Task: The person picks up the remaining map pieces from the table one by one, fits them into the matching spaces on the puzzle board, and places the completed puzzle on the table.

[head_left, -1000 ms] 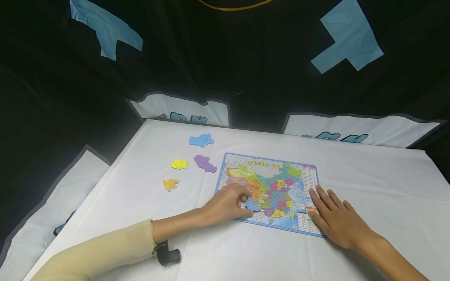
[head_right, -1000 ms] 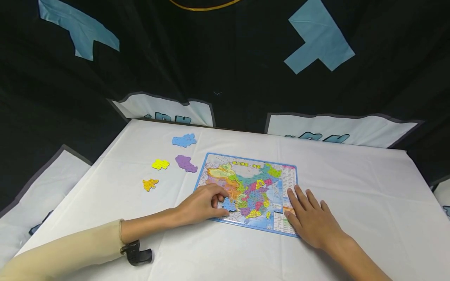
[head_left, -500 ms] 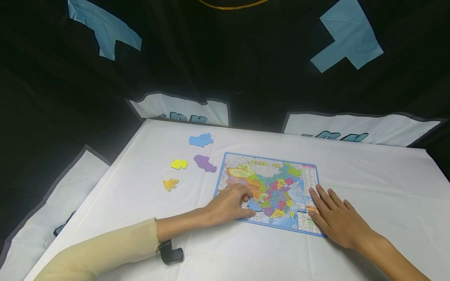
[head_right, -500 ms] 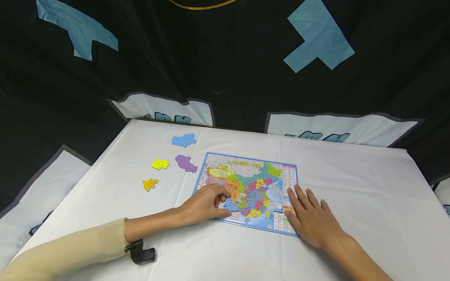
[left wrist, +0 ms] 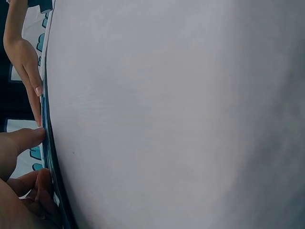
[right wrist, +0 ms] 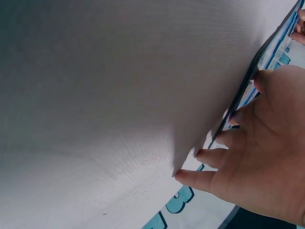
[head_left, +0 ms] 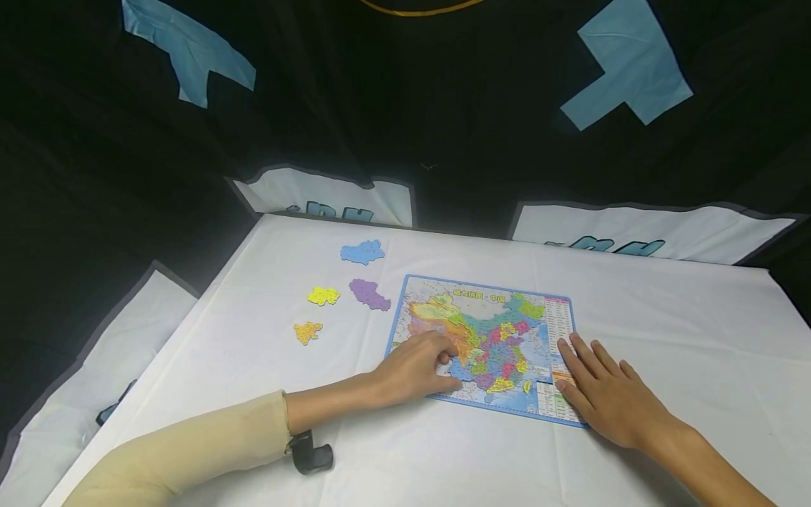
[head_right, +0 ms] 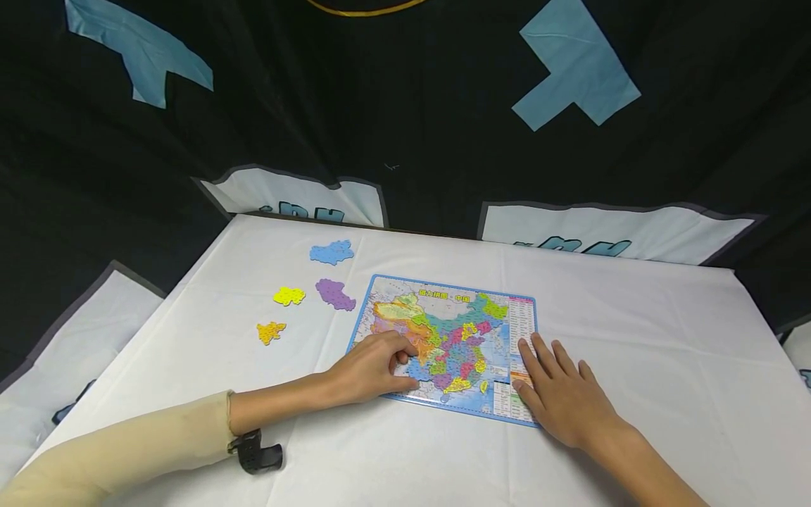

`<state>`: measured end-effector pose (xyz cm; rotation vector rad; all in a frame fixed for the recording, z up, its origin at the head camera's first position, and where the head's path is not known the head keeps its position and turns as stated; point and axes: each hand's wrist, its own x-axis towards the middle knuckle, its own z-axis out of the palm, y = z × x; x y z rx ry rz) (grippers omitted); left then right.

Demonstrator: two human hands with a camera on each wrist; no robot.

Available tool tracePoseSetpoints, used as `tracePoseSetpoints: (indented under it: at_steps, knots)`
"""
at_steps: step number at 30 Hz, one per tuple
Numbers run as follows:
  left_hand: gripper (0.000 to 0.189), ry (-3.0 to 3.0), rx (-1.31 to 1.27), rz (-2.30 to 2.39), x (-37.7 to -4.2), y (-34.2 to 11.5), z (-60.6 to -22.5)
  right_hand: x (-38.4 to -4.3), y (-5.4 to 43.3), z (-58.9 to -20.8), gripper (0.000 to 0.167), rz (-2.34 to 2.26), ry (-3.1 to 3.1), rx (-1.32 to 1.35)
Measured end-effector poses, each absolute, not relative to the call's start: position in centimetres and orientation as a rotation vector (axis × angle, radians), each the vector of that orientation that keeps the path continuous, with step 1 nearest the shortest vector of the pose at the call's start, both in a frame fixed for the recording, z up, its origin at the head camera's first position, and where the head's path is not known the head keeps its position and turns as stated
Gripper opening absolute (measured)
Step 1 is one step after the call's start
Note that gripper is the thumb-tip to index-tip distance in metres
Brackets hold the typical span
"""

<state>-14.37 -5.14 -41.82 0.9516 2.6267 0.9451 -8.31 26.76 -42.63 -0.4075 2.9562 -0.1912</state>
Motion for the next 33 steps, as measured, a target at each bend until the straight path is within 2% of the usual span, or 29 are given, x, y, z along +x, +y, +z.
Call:
tracePoseSetpoints:
  at_steps: [26,33]
  knots:
    - [0.04,2.648,0.947,0.913,-14.3,-4.82,-41.56,-8.31,26.81,-42.62,0.071,-0.183,2.958,-0.418]
    - [0.032,2.658,1.006,0.919,-14.41,-4.83,-41.52,-8.37,26.91,-42.59,0.071,-0.194,2.951,-0.42]
